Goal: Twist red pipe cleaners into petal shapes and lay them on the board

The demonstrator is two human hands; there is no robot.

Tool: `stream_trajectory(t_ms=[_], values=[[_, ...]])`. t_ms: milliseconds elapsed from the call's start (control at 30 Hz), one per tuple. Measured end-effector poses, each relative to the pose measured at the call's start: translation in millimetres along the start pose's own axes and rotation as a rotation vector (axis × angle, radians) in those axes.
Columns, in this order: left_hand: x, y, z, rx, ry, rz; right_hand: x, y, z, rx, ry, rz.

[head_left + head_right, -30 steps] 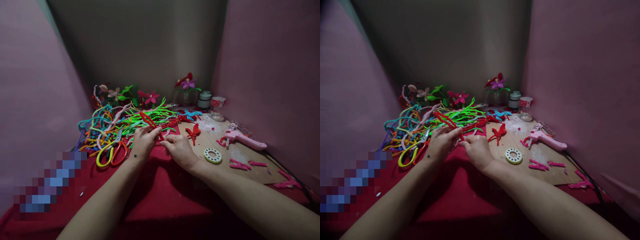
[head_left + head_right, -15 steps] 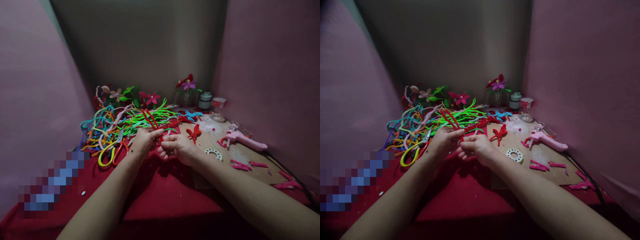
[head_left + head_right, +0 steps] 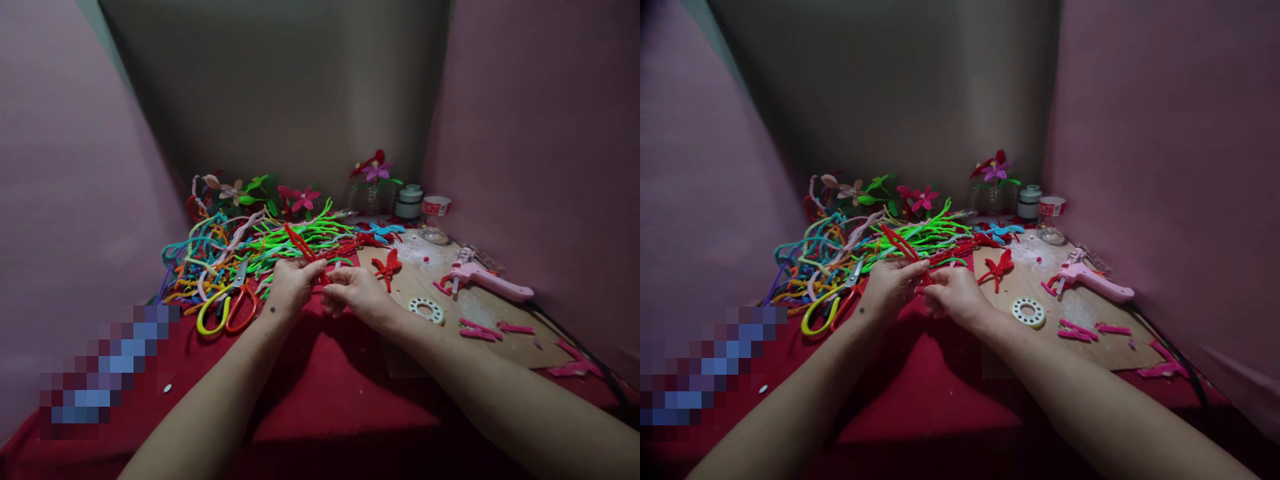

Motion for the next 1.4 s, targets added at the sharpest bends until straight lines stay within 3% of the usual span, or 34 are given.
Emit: stream_trajectory(t_ms=[200, 367, 600, 833, 1067, 1200, 1300, 1400], values=[[3, -4.1, 6, -0.003, -0.066, -0.013, -1, -1, 1, -0.247, -0.155, -0.096], [6, -6.0, 9, -0.051, -0.041, -0.034, -3, 1, -1, -0.262, -0.199, -0.134], [4, -4.8, 5, -0.097, -0.024, -0.037, 3, 0, -8, -0.098, -0.079, -0.137], [0, -3.8, -1, -0.066, 0.014, -0.057, 2, -1, -3, -0.117, -0.082, -0.187], [1, -5.3, -5, -0.062, 0.007, -0.042, 1, 4, 3, 0.186, 0.063, 0.010], [-1, -1.0, -4, -0.073, -0.001, 0.025, 2, 3, -2, 0.195, 0.120, -0.007], [-2, -2.5, -2, -0.139, -0.023, -0.015, 1, 3, -8, 0.154, 0.161, -0.036], [-1, -1.0, -1, -0.175, -0.022, 0.000, 0, 5, -7, 0.214, 0.144, 0.013]])
Point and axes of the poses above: each hand's wrist, its own x-axis towards the middle knuckle, its own y-axis out of the palm, z = x × y, the point moved 6 cm from there along x, towards the middle knuckle, and after that the axes turned 2 degrees about -z, right-handed, at the moved point
